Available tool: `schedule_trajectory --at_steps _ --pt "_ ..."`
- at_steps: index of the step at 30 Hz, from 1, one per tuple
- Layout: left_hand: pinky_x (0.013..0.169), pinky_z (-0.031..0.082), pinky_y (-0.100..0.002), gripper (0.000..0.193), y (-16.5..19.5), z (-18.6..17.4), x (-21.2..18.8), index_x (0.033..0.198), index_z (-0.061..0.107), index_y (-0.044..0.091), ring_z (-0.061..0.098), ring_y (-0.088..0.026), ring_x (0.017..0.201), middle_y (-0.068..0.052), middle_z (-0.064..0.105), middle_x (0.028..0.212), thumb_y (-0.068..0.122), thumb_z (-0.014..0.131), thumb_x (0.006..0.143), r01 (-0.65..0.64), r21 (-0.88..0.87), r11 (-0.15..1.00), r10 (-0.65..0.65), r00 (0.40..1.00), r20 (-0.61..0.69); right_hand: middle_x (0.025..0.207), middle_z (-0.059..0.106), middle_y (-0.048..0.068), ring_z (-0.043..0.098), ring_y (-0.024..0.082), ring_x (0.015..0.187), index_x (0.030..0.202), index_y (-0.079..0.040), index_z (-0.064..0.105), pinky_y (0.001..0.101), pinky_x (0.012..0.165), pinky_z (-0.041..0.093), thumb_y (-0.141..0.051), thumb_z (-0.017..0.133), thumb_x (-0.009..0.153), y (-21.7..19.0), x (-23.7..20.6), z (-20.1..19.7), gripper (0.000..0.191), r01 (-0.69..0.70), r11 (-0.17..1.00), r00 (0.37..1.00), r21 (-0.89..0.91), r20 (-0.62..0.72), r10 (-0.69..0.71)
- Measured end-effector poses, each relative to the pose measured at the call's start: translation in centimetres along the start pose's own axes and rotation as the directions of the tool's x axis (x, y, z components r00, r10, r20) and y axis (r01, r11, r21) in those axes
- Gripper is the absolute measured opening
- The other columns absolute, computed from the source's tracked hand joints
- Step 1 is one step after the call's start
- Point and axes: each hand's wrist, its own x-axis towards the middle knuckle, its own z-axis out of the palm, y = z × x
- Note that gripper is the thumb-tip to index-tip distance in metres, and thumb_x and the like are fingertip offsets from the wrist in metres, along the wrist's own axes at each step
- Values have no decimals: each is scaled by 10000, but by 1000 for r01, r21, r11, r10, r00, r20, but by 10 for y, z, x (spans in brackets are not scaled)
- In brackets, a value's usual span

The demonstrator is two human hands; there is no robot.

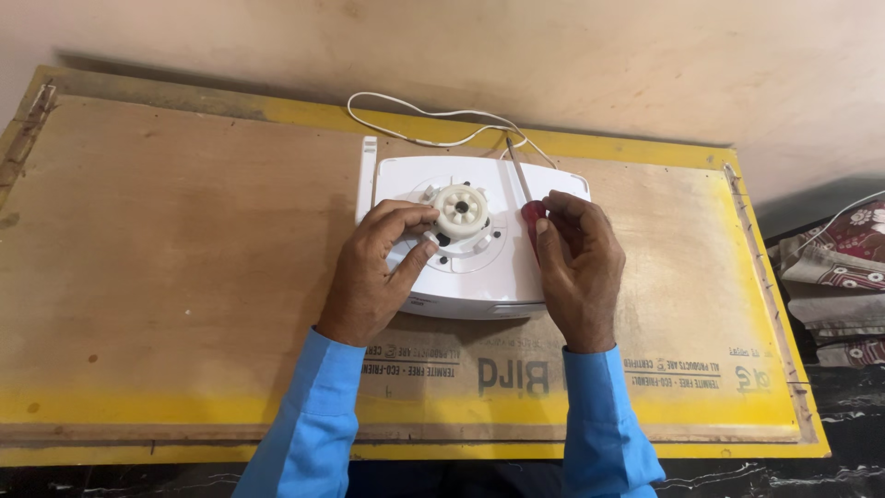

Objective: The person works on the underside of a white electric appliance base placed on a wooden board, using a red-handled screwdriver to loosen screws and turning a white plastic blade assembly by hand to detach and reattach it. At the end the person flips the appliance and presses its control buttons.

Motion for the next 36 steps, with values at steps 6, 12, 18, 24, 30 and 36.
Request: schedule_trajectory --at_steps 6,12,18,24,30,36 --pt "974 535 -330 365 10 11 -7 1221 664 44 709 -201 1107 -95 666 1228 -31 730 870 7 -8 1000 -7 1000 1 1198 704 195 726 257 1149 1236 46 631 367 1017 620 -12 629 984 0 -6 -13 258 -7 1000 1000 17 2 7" --pt "976 539 -319 445 10 4 -9 1226 665 36 709 -209 1105 -100 668 1222 -168 601 836 -8 30 1000 8 1000 -2 1207 701 194 722 256 1153 1239 48 630 366 1019 618 -7 630 985 -5 -9 -9 260 1 1000 1000 13 2 -1" --pt "976 585 -318 420 21 12 -25 1219 665 30 712 -209 1100 -100 672 1214 -151 613 844 2 16 1000 -2 1000 -4 1193 705 194 729 255 1141 1233 48 632 364 1009 623 -11 630 984 -5 -24 -22 256 3 1000 1000 23 -1 -3" --pt "980 568 -327 383 37 28 -44 1217 666 34 711 -207 1103 -96 675 1211 -85 695 854 2 13 1000 -2 1000 -12 1189 707 194 731 255 1130 1231 47 636 362 1003 624 -12 630 984 -2 -43 -44 254 13 1000 1000 -2 6 -13" --pt "974 532 -333 391 62 79 -60 1211 666 40 710 -205 1097 -90 675 1204 -39 757 839 19 20 1000 -18 1000 -14 1184 710 197 733 255 1128 1229 47 634 365 1004 624 -11 629 984 18 -55 -94 252 8 1000 1000 8 11 -8" --pt "978 535 -329 384 64 90 -56 1225 663 36 712 -208 1111 -95 671 1207 -62 714 857 0 21 1000 0 1000 -21 1203 698 198 721 252 1155 1240 57 627 359 1019 616 2 628 980 24 -50 -104 265 23 999 1000 24 9 -23"
